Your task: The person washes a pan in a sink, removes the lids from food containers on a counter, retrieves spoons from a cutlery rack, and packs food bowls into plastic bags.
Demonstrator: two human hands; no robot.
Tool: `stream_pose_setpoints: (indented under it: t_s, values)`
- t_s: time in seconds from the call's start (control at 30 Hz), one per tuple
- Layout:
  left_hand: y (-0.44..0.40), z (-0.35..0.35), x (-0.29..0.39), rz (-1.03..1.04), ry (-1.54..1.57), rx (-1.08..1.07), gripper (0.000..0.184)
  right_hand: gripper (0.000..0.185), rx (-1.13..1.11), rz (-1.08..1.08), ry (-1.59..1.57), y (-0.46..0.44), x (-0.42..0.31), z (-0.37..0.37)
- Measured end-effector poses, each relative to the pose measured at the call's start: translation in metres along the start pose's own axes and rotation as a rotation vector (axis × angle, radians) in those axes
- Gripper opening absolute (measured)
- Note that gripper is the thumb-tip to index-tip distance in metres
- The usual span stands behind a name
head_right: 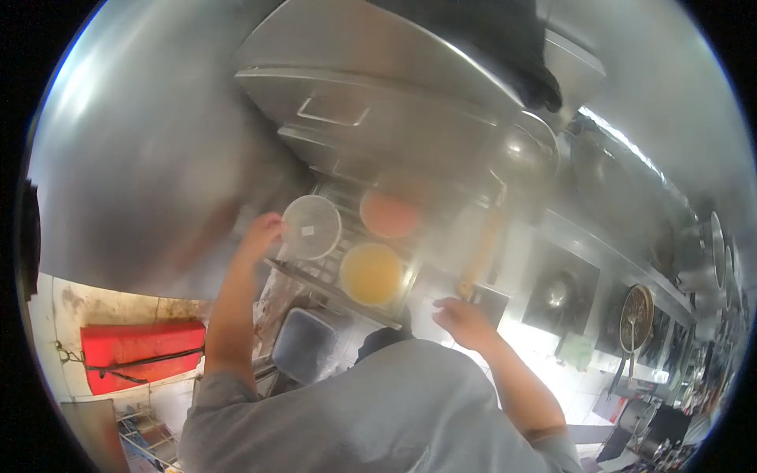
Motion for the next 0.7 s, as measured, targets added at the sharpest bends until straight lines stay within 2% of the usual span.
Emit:
stream_pose_setpoints:
  t_s: [0.07, 0.1, 0.17, 0.3, 0.37, 0.43, 0.47, 0.57, 0.63, 0.7]
  values:
    - [0.002, 0.006, 0.017, 0.021, 0.014, -0.008, 0.015, 0.039, 0.042, -0.110, 0.145, 0.005, -0.032, -0.001]
    - [0.000, 0.007, 0.022, 0.055, -0.044, -0.042, 0.015, 0.039, 0.056, -0.107, 0.132, 0.004, -0.038, -0.003]
    - [0.001, 0.025, 0.041, 0.100, -0.110, -0.096, 0.014, 0.036, -0.011, -0.243, 0.093, 0.008, -0.053, -0.003]
    - [0.026, 0.082, 0.120, 0.163, -0.222, -0.194, 0.014, 0.037, 0.030, -0.307, -0.012, 0.031, -0.039, -0.017]
    - [0.037, 0.131, 0.152, 0.198, -0.297, -0.282, 0.014, 0.037, 0.084, -0.286, -0.100, 0.046, -0.003, -0.027]
    - [0.049, 0.182, 0.175, 0.140, -0.117, -0.329, 0.012, 0.037, 0.118, -0.217, -0.176, 0.075, 0.030, -0.044]
    - [0.056, 0.211, 0.190, 0.152, -0.132, -0.371, 0.012, 0.037, 0.150, -0.204, -0.207, 0.090, 0.053, -0.051]
    - [0.076, 0.300, 0.226, 0.191, -0.117, -0.490, 0.009, 0.040, 0.275, -0.102, -0.430, 0.133, 0.152, -0.063]
    - [0.089, 0.370, 0.237, 0.164, -0.018, -0.664, 0.009, 0.039, 0.362, -0.026, -0.576, 0.173, 0.212, -0.067]
    - [0.111, 0.436, 0.254, 0.263, -0.106, -0.770, 0.008, 0.039, 0.473, 0.107, -0.738, 0.222, 0.271, -0.066]
Point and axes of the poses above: each hand's wrist, its own y-axis away from the middle knuckle, its own z-axis out of the palm, x = y × z, the point moved 7 cm from there along -y, towards the middle knuckle, and after that the axes turned 7 degrees about z, right-handed, at the moved point
